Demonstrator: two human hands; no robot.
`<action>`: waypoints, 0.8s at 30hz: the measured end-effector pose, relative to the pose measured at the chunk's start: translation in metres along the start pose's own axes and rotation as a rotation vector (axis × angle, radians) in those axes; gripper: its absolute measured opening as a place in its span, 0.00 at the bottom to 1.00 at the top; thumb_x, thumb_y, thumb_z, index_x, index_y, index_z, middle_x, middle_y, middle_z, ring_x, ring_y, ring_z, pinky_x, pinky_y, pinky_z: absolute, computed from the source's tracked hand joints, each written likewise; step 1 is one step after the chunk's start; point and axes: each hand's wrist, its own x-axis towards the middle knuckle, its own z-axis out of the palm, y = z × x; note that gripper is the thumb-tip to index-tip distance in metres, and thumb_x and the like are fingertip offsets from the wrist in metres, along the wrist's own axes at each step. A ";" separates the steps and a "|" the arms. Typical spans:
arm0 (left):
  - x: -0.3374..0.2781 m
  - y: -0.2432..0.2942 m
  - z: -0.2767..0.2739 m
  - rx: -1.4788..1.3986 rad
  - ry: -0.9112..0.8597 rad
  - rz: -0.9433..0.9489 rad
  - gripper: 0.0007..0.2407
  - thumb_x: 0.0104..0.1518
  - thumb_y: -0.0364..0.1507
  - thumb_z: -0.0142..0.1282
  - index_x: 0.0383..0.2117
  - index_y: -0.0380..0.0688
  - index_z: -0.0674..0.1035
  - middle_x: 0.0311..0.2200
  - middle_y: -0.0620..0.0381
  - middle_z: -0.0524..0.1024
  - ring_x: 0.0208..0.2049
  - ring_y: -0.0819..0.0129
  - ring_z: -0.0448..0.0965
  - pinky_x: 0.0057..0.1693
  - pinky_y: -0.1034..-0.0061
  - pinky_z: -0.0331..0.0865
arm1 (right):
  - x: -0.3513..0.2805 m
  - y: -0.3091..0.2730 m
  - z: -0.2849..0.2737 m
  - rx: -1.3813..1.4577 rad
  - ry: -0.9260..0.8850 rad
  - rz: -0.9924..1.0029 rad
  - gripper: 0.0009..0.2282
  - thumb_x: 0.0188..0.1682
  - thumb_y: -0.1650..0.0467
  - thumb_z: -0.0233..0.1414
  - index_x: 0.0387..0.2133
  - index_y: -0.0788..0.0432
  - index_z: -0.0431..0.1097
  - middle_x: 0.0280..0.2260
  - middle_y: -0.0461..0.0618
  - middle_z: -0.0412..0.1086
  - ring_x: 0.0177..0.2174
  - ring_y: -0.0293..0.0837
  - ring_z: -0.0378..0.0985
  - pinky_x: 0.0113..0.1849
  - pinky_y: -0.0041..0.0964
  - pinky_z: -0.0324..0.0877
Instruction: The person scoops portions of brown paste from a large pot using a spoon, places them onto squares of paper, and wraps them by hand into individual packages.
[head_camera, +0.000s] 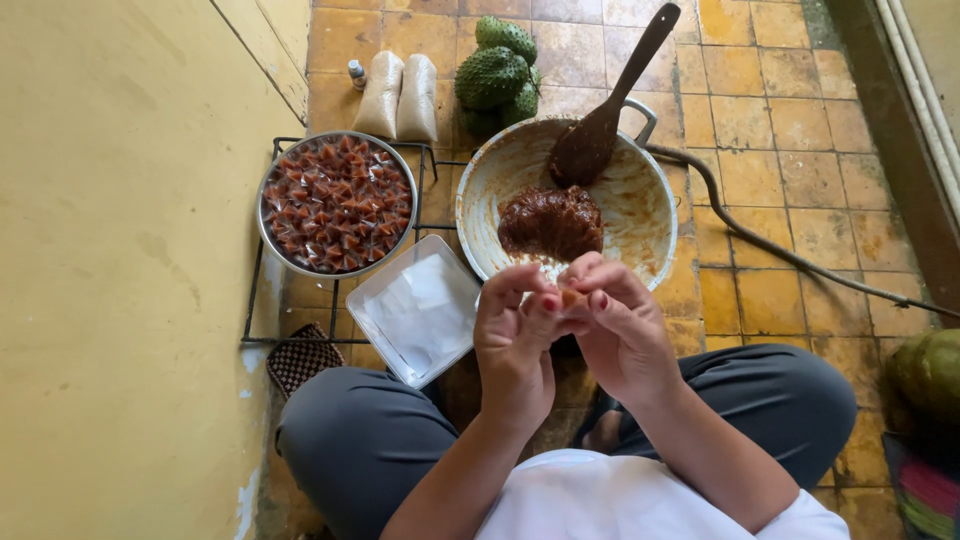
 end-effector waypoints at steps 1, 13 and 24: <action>0.000 0.002 0.004 0.001 0.000 0.001 0.13 0.60 0.21 0.59 0.50 0.30 0.73 0.36 0.44 0.75 0.36 0.55 0.84 0.38 0.63 0.85 | 0.000 0.000 0.001 0.001 -0.001 0.000 0.09 0.53 0.71 0.53 0.39 0.69 0.67 0.39 0.59 0.60 0.34 0.42 0.65 0.28 0.26 0.63; -0.006 -0.006 0.009 0.198 -0.080 0.192 0.09 0.55 0.21 0.64 0.39 0.27 0.82 0.40 0.44 0.71 0.44 0.62 0.76 0.56 0.68 0.73 | -0.005 0.004 0.015 -0.193 -0.049 -0.300 0.06 0.53 0.71 0.55 0.36 0.63 0.69 0.37 0.58 0.61 0.38 0.47 0.66 0.47 0.42 0.66; -0.007 0.000 0.015 0.196 -0.109 0.211 0.07 0.58 0.22 0.63 0.38 0.31 0.81 0.43 0.45 0.71 0.47 0.64 0.76 0.54 0.73 0.76 | -0.007 0.003 0.020 -0.210 -0.050 -0.285 0.06 0.53 0.70 0.54 0.37 0.63 0.70 0.39 0.58 0.61 0.41 0.47 0.66 0.46 0.39 0.64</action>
